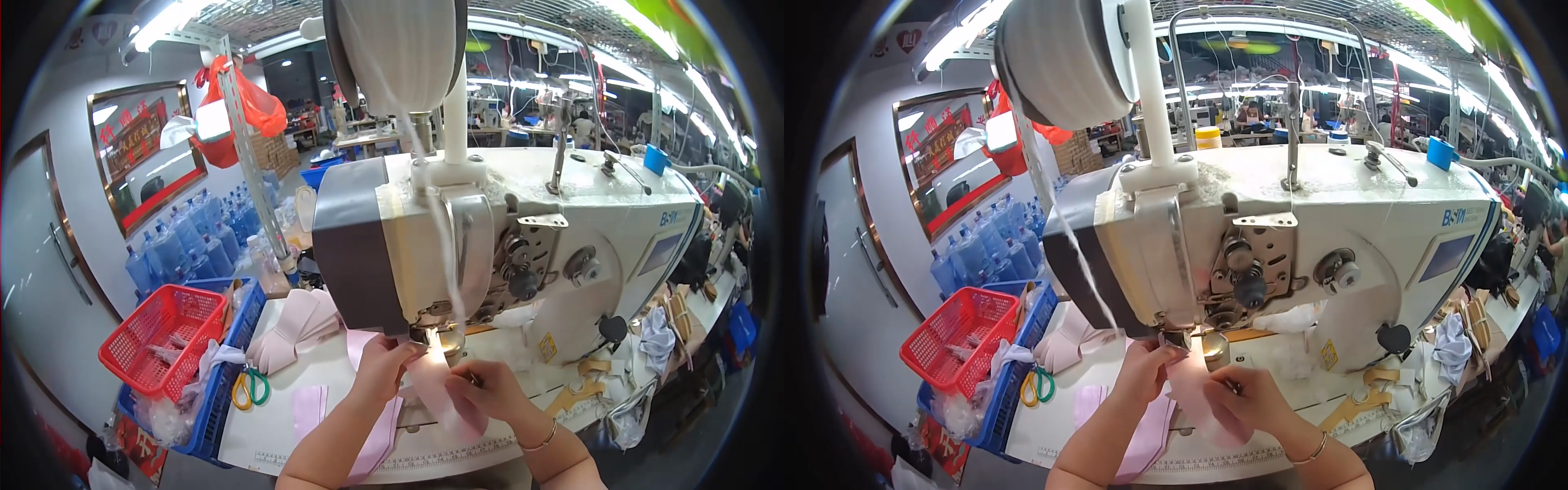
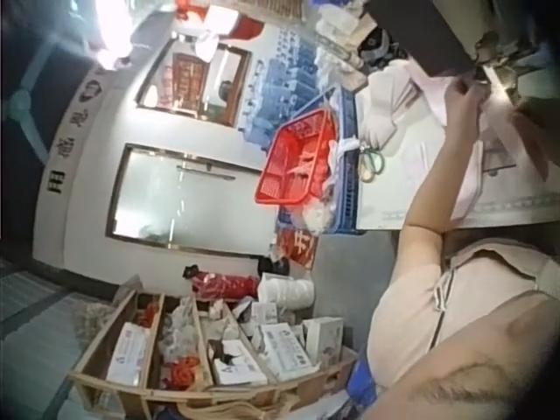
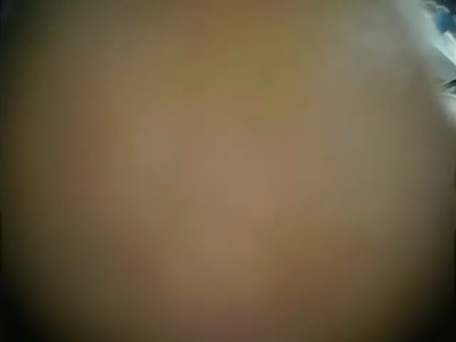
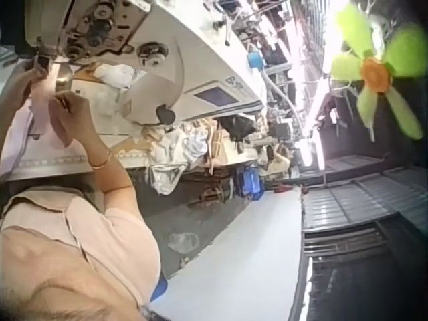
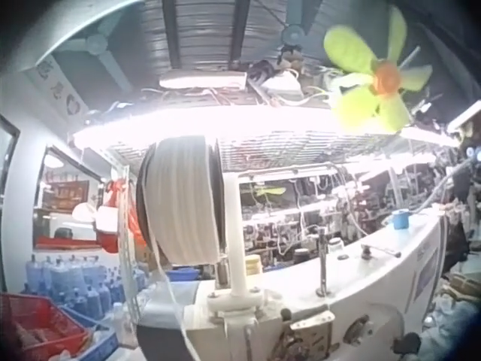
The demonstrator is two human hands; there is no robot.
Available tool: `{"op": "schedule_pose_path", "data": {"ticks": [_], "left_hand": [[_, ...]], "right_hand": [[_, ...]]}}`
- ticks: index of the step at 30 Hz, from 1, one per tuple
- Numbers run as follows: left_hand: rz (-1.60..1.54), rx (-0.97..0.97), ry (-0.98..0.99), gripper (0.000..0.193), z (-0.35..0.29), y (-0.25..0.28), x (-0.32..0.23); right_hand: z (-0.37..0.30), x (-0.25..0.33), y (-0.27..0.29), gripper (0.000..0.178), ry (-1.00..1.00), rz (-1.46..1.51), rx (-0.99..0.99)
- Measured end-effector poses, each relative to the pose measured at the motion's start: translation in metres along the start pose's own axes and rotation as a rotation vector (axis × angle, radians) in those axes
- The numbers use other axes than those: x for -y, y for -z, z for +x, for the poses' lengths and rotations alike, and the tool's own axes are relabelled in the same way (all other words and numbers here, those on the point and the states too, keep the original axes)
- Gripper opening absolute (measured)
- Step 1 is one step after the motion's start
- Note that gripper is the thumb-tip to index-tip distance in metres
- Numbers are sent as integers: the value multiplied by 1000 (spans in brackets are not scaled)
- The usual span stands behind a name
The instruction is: Sewing together pink shoe upper components using an industrial sewing machine.
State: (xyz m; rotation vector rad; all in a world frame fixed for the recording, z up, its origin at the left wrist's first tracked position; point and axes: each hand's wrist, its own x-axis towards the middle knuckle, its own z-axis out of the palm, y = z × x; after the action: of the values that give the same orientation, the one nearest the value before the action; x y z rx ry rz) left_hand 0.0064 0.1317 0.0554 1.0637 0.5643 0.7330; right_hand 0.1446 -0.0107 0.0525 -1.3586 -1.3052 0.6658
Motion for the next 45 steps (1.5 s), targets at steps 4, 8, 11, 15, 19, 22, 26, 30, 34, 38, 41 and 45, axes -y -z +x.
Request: {"op": "schedule_pose_path", "data": {"ticks": [4,8,11,15,19,22,26,30,34,38,41,45], "left_hand": [[-24,-18,-43,19,-2,-5,3],[-158,-21,2,19,-1,-2,6],[-195,-36,0,19,2,0,11],[-226,-10,-25,20,-3,-3,9],[-191,-3,-40,19,-3,-1,11],[-170,-24,-57,19,3,2,14],[-175,-42,-62,24,9,-2,8],[-134,4,-56,32,14,7,5],[817,86,-522,38,17,13,-27],[884,208,-134,33,18,5,-36],[724,248,-93,31,20,17,-27],[682,262,50,21,27,24,-19]], "right_hand": [[-1,-19,-4,9,-24,77,11],[4,-12,-6,10,-82,73,11],[5,-10,-8,15,-107,99,13],[2,-10,-8,15,-83,93,15],[2,-8,-8,14,-122,116,9],[5,-10,-8,13,-126,125,-7],[11,-11,-6,12,-125,105,-4],[12,-10,-5,11,-142,127,24],[31,10,33,12,60,-224,43],[50,-2,58,8,344,-983,-449],[30,-16,23,25,691,-875,-336],[15,-14,-2,36,806,-996,-358]]}}
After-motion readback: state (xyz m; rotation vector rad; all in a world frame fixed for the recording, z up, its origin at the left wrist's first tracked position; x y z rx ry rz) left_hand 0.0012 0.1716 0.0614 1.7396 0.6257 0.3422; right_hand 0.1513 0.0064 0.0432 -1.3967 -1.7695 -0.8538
